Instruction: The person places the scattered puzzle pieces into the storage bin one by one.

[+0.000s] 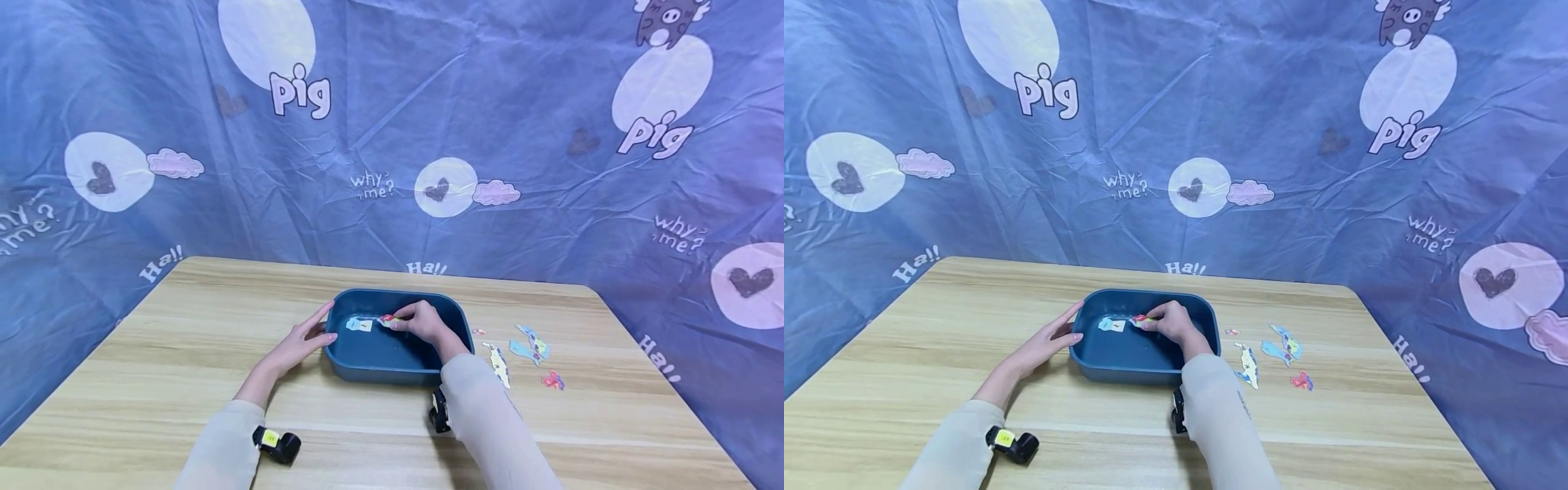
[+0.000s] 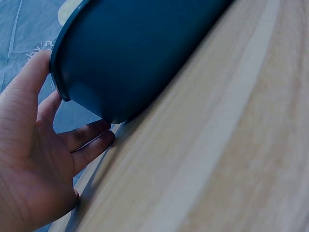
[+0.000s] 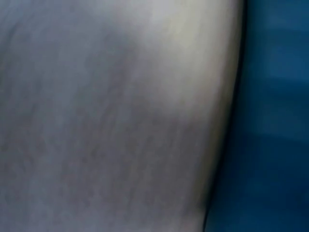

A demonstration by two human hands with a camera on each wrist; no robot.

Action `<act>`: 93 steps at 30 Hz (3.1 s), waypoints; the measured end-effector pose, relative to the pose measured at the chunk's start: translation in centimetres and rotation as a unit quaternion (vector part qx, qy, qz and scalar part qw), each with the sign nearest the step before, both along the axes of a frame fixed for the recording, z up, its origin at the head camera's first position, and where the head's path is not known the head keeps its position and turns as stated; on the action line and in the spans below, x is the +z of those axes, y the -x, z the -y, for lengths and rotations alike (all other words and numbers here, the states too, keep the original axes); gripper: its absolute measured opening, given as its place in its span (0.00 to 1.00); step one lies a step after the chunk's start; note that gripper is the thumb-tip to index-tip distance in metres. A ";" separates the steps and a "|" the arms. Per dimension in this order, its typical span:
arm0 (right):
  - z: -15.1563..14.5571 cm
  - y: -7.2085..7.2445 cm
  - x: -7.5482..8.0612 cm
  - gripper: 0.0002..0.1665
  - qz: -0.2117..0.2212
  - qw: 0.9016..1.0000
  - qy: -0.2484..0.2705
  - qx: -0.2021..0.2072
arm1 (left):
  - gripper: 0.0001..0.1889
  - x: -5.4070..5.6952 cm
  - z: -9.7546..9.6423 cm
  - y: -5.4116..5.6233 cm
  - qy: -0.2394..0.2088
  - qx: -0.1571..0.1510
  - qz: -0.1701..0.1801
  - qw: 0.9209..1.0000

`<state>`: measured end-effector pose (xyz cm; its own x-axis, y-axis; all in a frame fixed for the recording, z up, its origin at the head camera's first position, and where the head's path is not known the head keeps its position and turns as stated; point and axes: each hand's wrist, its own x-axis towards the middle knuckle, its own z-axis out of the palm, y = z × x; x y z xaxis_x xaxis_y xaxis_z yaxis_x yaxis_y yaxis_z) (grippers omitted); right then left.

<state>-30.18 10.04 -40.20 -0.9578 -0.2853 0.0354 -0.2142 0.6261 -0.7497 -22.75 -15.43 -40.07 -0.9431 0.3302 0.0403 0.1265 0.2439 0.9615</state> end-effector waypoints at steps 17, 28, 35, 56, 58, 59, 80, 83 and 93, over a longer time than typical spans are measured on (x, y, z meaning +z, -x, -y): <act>0.1 0.2 -0.2 0.11 -0.029 0.998 -0.057 0.004 | 0.33 -0.1 0.0 0.0 -0.001 -0.002 -0.007 1.000; 0.2 0.0 -0.1 0.11 -0.029 0.998 -0.064 -0.007 | 0.34 -0.1 0.0 0.0 -0.002 -0.004 -0.008 1.000; 0.3 -0.2 0.1 0.12 -0.024 0.998 -0.060 -0.013 | 0.33 -0.1 -0.1 0.0 -0.004 -0.004 -0.012 1.000; 0.2 -0.2 0.4 0.14 -0.036 0.998 -0.050 0.001 | 0.33 0.0 -0.1 -0.2 0.001 -0.005 -0.017 1.000; 0.1 -0.2 0.5 0.14 -0.034 0.999 -0.041 0.006 | 0.33 0.1 -0.1 -0.2 0.003 -0.005 -0.017 1.000; 0.1 -0.2 0.6 0.15 -0.036 0.999 -0.038 0.009 | 0.33 0.1 -0.1 -0.2 0.002 -0.005 -0.016 1.000; -1.7 -1.3 4.9 0.20 -0.035 0.997 0.022 0.071 | 0.34 -0.3 0.0 -0.1 0.001 -0.006 -0.022 1.000; -2.4 -1.4 5.2 0.21 -0.052 0.994 0.036 0.085 | 0.34 -0.3 0.0 -0.1 0.001 -0.008 -0.022 1.000; -5.3 -2.1 7.0 0.22 -0.072 0.992 0.058 0.081 | 0.33 -0.5 0.0 0.0 -0.002 -0.007 -0.021 1.000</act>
<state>-28.11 15.30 -33.20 -0.8824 -0.4206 0.2110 -0.4154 0.4857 -0.7691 -22.79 -15.41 -40.59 -0.9355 0.3438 0.0818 0.1707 0.2370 0.9564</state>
